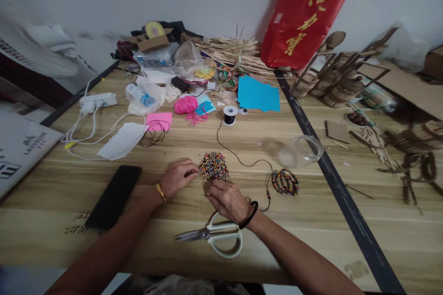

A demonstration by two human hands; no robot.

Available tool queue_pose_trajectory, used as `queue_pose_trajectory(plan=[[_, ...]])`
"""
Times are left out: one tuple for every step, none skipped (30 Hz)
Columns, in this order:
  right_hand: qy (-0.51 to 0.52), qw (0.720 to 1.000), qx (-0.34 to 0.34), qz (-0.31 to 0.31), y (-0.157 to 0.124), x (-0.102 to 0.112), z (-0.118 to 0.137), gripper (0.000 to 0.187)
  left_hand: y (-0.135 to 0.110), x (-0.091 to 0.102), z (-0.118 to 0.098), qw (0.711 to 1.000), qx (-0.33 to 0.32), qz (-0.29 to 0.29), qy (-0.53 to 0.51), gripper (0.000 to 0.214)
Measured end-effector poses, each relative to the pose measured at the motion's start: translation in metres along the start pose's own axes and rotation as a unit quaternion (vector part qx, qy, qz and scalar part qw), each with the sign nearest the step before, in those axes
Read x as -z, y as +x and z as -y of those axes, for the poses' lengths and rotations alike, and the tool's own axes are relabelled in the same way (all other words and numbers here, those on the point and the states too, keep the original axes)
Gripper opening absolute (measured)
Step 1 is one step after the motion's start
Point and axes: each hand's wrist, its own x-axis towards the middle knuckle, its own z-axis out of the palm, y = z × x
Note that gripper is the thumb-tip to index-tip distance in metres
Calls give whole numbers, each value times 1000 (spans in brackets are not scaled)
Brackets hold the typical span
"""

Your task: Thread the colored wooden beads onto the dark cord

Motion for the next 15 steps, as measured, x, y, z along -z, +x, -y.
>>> queue_pose_trajectory(plan=[[-1,1000,0,0,0,0,0,15,0,0,1,1000,-1,-2,-3,10],[-1,1000,-1,0,0,-1,0,15,1,0,2,1000,-1,-3,-9,10],[0,1000,-1,0,0,-1,-1,14,1,0,3,1000,0,-4,-17,10],[2,1000,0,1,-1,-1,-1,14,1,1,4,1000,2,-5,-26,10],[5,1000,1,1,-1,-1,-1,14,1,2,5,999,5,-7,-35,10],[7,1000,1,2,-1,-1,-1,14,2,3,6,999,7,-9,-44,11],[9,1000,1,2,-1,-1,-1,13,2,4,7,999,10,-11,-51,11],[11,1000,1,1,0,0,-1,13,2,5,7,998,12,-12,-55,12],[12,1000,1,0,0,0,-1,13,2,5,7,998,14,-12,-57,12],[12,1000,0,-2,0,0,0,13,2,6,7,998,14,-13,-57,12],[13,1000,0,-4,0,0,0,14,3,5,7,998,15,-13,-57,12],[13,1000,1,-7,0,0,0,14,3,5,6,998,16,-13,-56,11],[13,1000,1,-8,1,0,0,14,3,4,6,998,17,-14,-56,11],[13,1000,1,-8,1,0,0,15,3,4,5,998,20,-15,-55,10],[12,1000,1,-7,1,0,0,15,3,3,5,998,23,-16,-54,10]])
